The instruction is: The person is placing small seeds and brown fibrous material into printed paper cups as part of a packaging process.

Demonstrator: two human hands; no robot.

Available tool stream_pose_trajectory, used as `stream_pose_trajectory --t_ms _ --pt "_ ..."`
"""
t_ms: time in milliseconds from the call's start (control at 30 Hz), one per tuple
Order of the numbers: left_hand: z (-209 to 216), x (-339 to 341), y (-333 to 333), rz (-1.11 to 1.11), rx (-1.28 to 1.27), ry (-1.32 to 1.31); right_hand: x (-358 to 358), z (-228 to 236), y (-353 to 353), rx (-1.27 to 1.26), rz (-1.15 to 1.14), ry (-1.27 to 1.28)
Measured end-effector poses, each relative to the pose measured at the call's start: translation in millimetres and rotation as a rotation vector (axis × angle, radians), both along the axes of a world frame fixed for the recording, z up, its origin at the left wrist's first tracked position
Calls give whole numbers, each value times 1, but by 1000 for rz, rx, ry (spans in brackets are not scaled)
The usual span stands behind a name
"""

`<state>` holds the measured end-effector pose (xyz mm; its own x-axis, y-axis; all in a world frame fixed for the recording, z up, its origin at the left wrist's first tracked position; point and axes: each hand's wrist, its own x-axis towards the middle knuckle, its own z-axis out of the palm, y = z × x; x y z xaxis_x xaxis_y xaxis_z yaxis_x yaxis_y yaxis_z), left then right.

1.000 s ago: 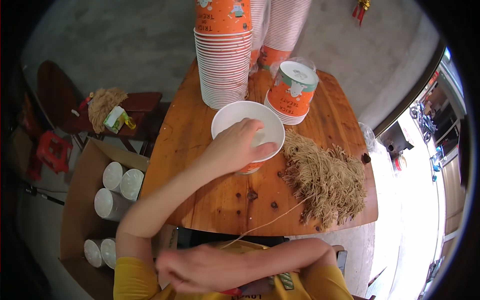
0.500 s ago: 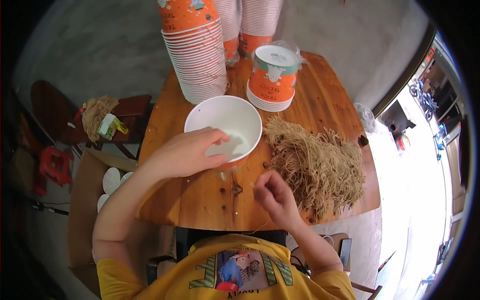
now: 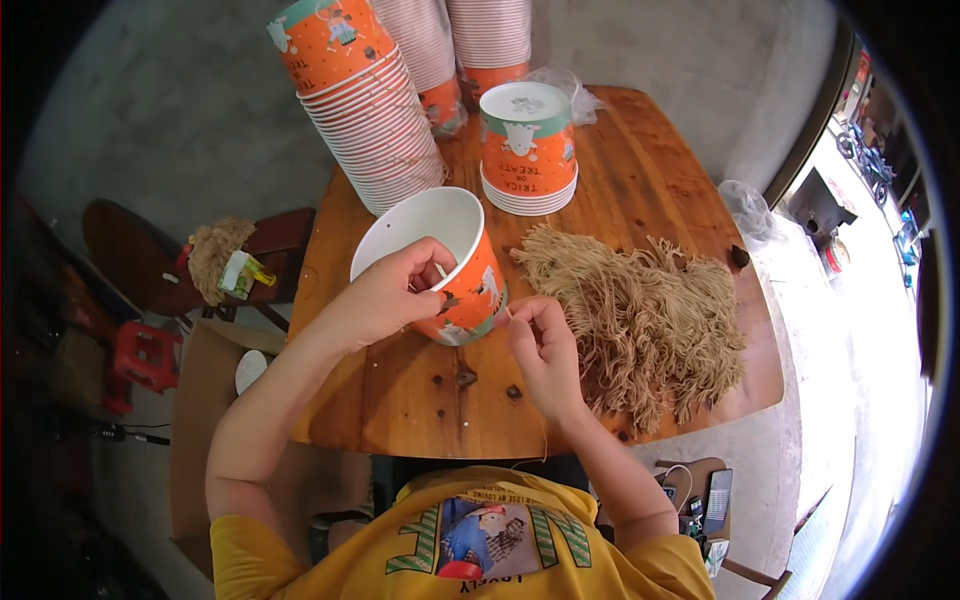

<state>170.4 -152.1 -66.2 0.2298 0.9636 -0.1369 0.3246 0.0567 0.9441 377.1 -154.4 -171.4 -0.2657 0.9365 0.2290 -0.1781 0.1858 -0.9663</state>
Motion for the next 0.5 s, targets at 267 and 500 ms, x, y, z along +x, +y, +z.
stream_pose_trajectory --t_ms 267,500 --pt "16 -17 2 39 -128 -56 -13 13 8 307 -10 -71" --pt "20 -19 -2 70 -147 -94 -18 28 9 557 -37 -195"
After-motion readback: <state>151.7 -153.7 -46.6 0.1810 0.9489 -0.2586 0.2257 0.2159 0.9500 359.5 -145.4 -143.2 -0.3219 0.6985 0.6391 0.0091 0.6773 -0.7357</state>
